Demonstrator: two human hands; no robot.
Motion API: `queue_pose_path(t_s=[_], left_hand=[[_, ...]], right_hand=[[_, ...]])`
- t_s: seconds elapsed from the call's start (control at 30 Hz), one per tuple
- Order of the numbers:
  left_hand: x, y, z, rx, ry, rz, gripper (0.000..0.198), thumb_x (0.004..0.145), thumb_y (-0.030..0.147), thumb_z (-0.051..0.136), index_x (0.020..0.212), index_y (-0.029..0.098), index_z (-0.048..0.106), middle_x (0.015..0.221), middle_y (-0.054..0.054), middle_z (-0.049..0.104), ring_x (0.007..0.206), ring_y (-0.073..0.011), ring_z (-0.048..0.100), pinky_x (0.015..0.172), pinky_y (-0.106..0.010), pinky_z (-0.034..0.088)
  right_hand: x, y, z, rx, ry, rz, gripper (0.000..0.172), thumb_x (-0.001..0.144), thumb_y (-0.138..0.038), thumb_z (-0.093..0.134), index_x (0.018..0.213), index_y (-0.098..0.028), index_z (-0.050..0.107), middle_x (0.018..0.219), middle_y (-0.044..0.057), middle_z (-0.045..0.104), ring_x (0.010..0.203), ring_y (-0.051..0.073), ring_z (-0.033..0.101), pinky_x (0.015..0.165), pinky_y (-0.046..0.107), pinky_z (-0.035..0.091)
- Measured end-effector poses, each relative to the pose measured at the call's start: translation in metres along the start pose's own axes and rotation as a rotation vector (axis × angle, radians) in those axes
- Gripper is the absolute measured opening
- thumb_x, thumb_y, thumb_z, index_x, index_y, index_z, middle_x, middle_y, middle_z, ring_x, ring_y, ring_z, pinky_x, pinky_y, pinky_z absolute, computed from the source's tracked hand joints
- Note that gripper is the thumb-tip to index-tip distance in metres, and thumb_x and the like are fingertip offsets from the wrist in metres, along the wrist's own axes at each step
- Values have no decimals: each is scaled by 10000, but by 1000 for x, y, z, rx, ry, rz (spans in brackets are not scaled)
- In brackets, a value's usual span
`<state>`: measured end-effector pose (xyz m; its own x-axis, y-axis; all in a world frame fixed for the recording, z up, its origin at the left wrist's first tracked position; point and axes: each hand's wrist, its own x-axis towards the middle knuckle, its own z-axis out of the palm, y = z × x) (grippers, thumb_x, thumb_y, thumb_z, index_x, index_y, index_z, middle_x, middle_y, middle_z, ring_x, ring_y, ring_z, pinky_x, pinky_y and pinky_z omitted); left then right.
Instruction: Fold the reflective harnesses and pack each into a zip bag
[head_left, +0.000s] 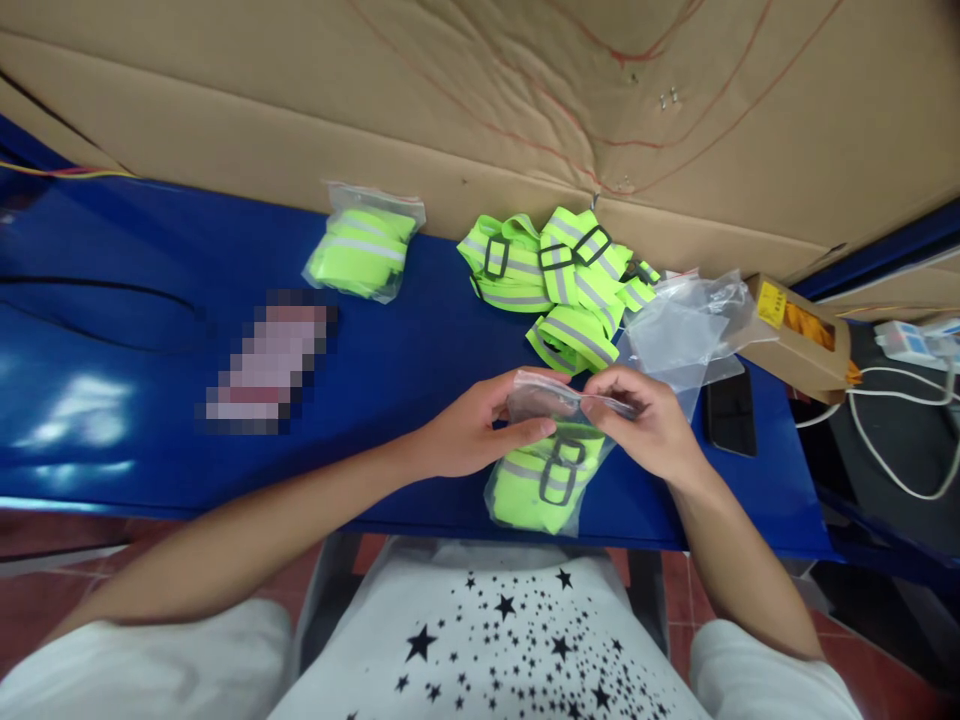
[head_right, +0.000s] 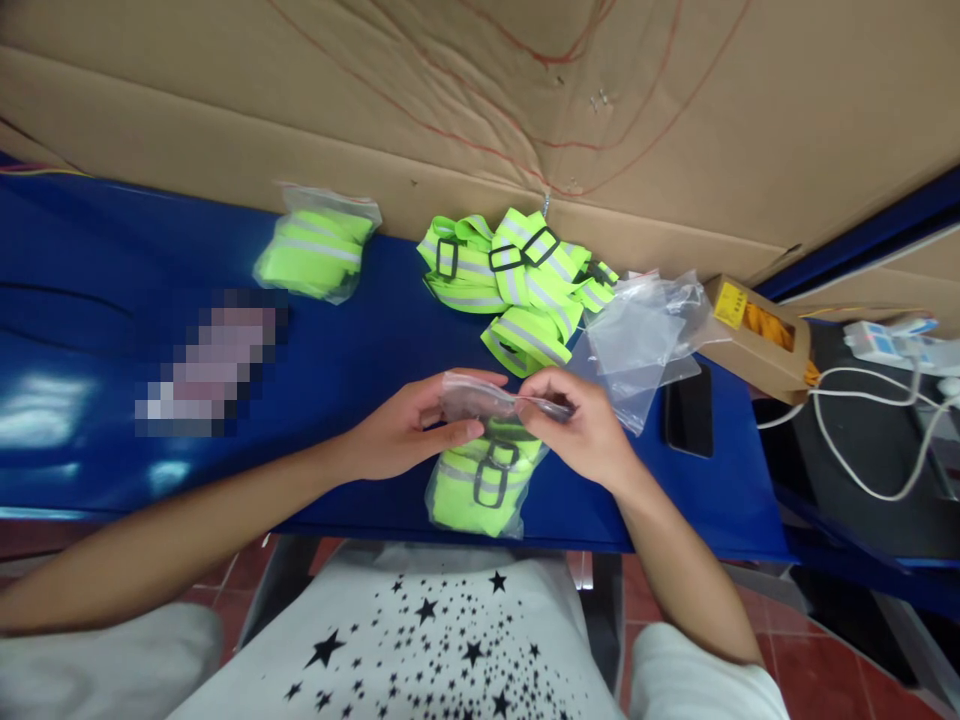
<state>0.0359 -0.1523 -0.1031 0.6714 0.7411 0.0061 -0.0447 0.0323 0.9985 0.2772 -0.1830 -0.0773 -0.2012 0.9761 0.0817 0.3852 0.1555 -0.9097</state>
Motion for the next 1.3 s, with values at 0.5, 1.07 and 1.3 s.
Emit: queue_pose_path(t_s=[0.5, 1.07, 1.3], left_hand=[[-4, -4, 3, 130, -177, 11, 775, 945, 392, 728, 1619, 235, 380, 1436, -151, 670, 1223, -268, 705, 1046, -457, 581], [1, 4, 1, 326, 128, 148, 270, 1002, 406, 646, 906, 162, 711, 817, -32, 751, 733, -124, 669, 695, -220, 502], [4, 3, -3, 244, 62, 104, 338, 967, 470, 679, 977, 139, 748, 886, -63, 770, 762, -140, 684, 704, -230, 526]], right_hand=[[-2, 0, 4, -31, -123, -13, 150, 956, -357, 693, 937, -208, 694, 637, -58, 527, 550, 69, 405, 526, 215, 336], [-6, 4, 13, -367, -27, -321, 174, 991, -381, 691, 973, -214, 737, 579, -66, 527, 487, 57, 384, 504, 225, 326], [-8, 5, 16, -406, -10, -385, 149, 1025, -324, 640, 990, -217, 738, 763, -16, 732, 481, 55, 460, 511, 227, 365]])
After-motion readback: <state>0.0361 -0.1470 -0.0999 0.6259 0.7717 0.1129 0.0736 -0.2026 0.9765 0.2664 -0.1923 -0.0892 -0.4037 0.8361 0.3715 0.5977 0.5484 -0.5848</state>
